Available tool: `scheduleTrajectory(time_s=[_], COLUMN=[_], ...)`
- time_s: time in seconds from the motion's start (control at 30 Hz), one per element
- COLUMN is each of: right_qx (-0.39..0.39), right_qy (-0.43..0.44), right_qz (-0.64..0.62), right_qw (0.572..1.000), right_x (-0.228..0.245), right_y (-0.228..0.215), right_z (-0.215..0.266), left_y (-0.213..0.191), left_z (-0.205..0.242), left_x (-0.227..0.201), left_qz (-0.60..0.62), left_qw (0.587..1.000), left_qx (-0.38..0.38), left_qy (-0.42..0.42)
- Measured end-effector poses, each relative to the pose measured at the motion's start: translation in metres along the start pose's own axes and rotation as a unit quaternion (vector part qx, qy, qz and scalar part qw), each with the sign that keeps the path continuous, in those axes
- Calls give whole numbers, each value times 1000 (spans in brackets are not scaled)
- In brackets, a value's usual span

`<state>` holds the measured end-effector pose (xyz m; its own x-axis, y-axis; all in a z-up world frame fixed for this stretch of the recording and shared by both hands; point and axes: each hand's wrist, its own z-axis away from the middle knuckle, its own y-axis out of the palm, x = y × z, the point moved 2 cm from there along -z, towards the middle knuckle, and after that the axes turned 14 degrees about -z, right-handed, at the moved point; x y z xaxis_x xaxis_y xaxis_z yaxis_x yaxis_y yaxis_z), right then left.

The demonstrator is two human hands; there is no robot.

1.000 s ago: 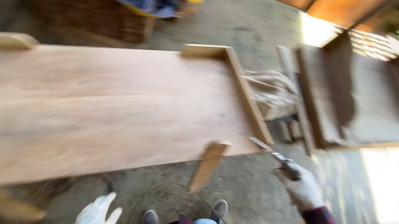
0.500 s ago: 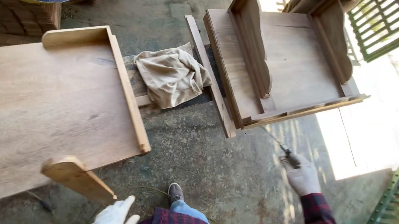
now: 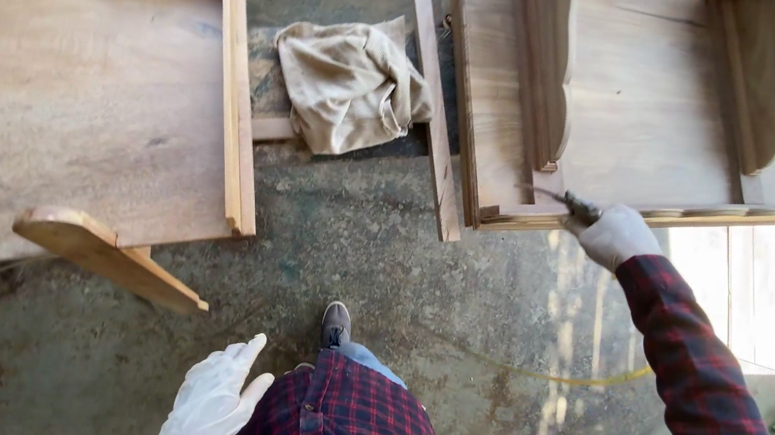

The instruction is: Cleaning dust from wooden furniture components using an air blower and a cloth.

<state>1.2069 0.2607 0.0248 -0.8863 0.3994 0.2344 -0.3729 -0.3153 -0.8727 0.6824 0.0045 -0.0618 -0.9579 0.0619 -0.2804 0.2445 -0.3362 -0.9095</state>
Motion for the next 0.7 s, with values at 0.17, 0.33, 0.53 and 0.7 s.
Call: scheduleTrajectory(time_s=[0.17,0.33,0.53,0.7], right_qx=[60,62,67,50], right_qy=[38,38,2,-130], right_qz=[-7,23,-19,39], right_qw=[997,997,998,990], right_x=[12,10,14,8], right_y=[-15,-27,-29,-24], right_z=[12,33,38,-1], left_y=[35,57,82,72], left_z=[30,55,69,54], left_x=[-7,-35,-75,-116], left_qz=[-13,-6,23,37], left_qw=[999,998,997,999], left_qx=[26,55,71,23], left_qy=[-21,-29,-37,-33])
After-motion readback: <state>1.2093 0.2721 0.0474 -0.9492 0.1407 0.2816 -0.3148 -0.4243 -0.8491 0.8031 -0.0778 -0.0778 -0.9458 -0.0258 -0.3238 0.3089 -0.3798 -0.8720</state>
